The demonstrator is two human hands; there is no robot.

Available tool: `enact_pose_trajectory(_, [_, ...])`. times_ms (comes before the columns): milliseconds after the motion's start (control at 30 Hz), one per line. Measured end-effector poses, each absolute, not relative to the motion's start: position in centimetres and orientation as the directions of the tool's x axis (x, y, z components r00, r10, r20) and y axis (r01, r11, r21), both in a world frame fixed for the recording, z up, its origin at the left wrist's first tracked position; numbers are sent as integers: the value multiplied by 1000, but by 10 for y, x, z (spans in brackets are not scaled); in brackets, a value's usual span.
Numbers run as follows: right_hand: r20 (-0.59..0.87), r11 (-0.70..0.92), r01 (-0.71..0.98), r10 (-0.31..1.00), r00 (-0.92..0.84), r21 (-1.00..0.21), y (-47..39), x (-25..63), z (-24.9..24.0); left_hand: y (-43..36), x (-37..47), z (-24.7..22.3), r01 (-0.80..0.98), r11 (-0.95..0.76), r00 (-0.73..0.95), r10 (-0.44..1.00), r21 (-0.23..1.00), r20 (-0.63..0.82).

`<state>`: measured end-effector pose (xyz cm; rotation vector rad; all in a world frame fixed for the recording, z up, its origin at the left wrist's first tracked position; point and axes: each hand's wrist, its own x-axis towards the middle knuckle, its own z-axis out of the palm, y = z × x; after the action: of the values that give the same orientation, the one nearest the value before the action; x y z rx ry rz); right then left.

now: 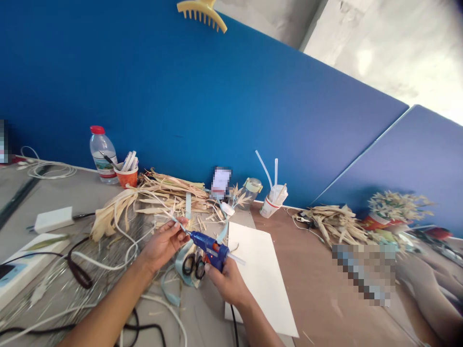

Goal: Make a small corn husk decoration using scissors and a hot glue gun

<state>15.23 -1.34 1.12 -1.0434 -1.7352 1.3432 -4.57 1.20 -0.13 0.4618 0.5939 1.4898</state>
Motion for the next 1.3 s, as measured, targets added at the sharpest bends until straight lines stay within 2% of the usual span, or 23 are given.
enact_pose_trajectory(267, [8,69,125,903,-430,-990,-14,155,13,12,-47,-3,-766,56,23,998,640,-60])
enact_pose_trajectory(600, [30,106,151,900,-435,-983,-15,157,13,11,-47,-1,-767,44,3,998,640,-65])
enact_pose_trajectory(800, [5,73,141,903,-430,-987,-15,158,14,11,-47,-1,-760,50,17,998,648,-57])
enact_pose_trajectory(933, [50,130,155,898,-437,-979,-15,157,14,12,-46,-2,-770,37,-10,998,637,-70])
enact_pose_trajectory(1300, [32,54,58,942,-333,-997,-11,166,23,10,-46,-1,-756,41,35,999,654,-23])
